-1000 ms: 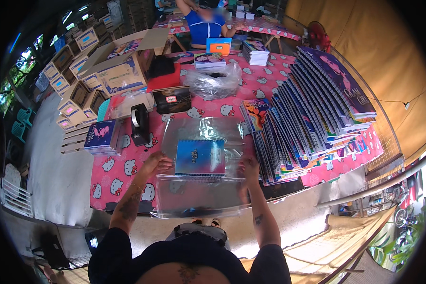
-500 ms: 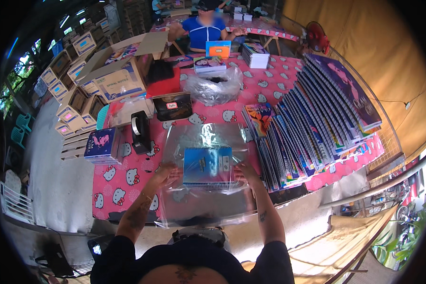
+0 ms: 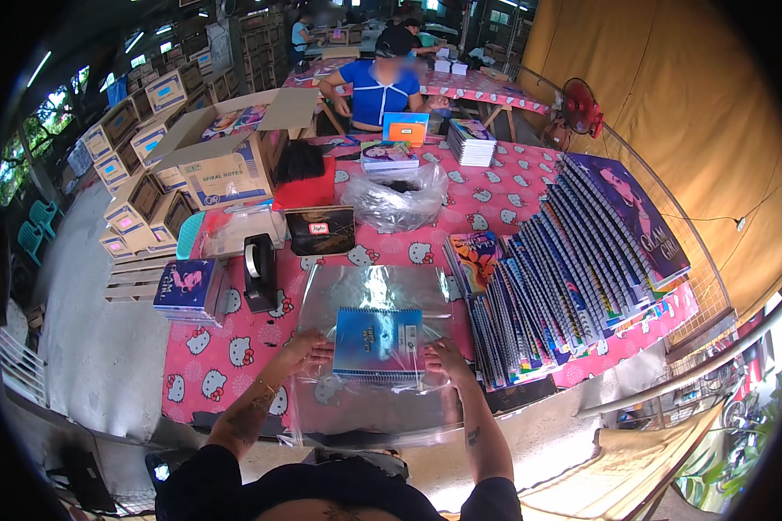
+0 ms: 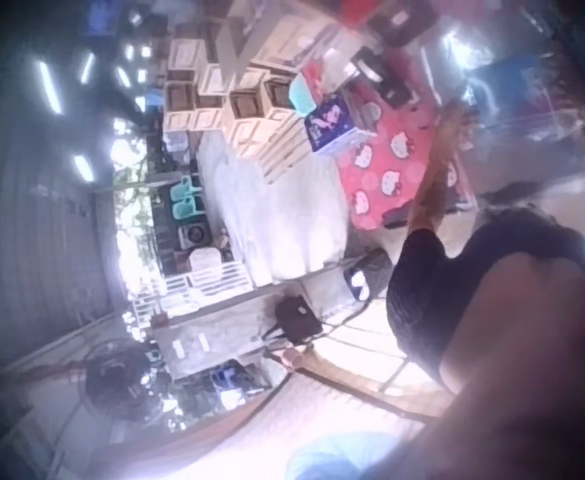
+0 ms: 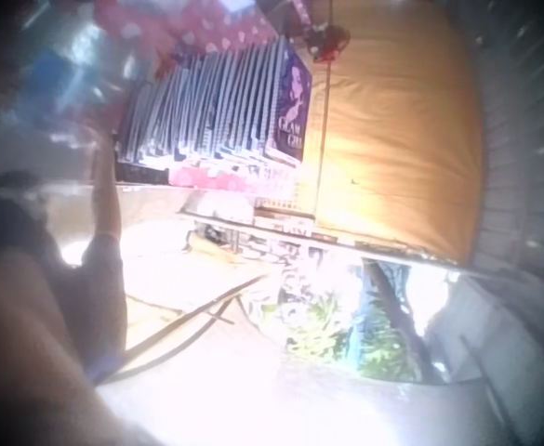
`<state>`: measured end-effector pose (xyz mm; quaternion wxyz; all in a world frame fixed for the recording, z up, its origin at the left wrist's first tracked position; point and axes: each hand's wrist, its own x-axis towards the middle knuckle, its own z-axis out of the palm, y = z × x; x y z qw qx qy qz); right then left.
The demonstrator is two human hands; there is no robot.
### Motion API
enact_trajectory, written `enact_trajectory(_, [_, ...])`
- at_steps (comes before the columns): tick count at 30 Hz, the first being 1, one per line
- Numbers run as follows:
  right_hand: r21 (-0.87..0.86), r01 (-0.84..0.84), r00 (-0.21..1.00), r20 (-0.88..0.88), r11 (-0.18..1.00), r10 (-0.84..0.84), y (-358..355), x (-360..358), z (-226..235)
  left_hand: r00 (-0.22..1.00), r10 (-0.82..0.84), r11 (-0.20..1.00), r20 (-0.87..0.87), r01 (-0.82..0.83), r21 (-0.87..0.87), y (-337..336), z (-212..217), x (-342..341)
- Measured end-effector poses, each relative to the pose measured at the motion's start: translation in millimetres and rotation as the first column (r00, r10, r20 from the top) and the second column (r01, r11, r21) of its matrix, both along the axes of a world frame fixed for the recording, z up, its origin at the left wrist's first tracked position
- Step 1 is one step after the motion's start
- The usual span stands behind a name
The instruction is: The person stacks notebooks, inserts them into plastic sleeves, and seals the sleeves using adhesive tape from a dispenser.
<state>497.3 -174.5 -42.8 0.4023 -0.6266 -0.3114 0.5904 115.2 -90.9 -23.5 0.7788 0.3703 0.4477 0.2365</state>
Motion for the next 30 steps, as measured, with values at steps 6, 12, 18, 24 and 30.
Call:
enact_trajectory(6, [0.401,0.049,0.697,0.642,0.915,-0.319,-21.4,-6.9,15.0,0.998,0.056,0.998,-0.008,-0.056,0.009,5.3,30.5,-22.1])
enact_trajectory(12, [0.251,-0.631,0.256,0.961,0.734,-0.109,-67.4,-152.9,60.0,0.994,0.049,0.998,0.094,-0.053,0.040,18.0,4.1,-40.1])
enact_trajectory(18, [0.264,-0.611,0.233,0.961,0.746,-0.149,-59.1,-158.8,45.7,0.975,0.205,0.546,-0.086,-0.041,0.837,92.0,46.4,71.2])
enact_trajectory(24, [0.208,-0.640,0.196,0.975,0.740,-0.105,-54.3,-155.7,54.0,0.634,0.342,0.056,-0.693,0.722,0.689,157.6,-8.3,144.9])
enact_trajectory(30, [0.213,-0.625,0.212,0.972,0.751,-0.099,-56.0,-155.8,52.1,0.629,0.407,0.019,-0.663,0.720,0.694,169.1,-7.2,149.5])
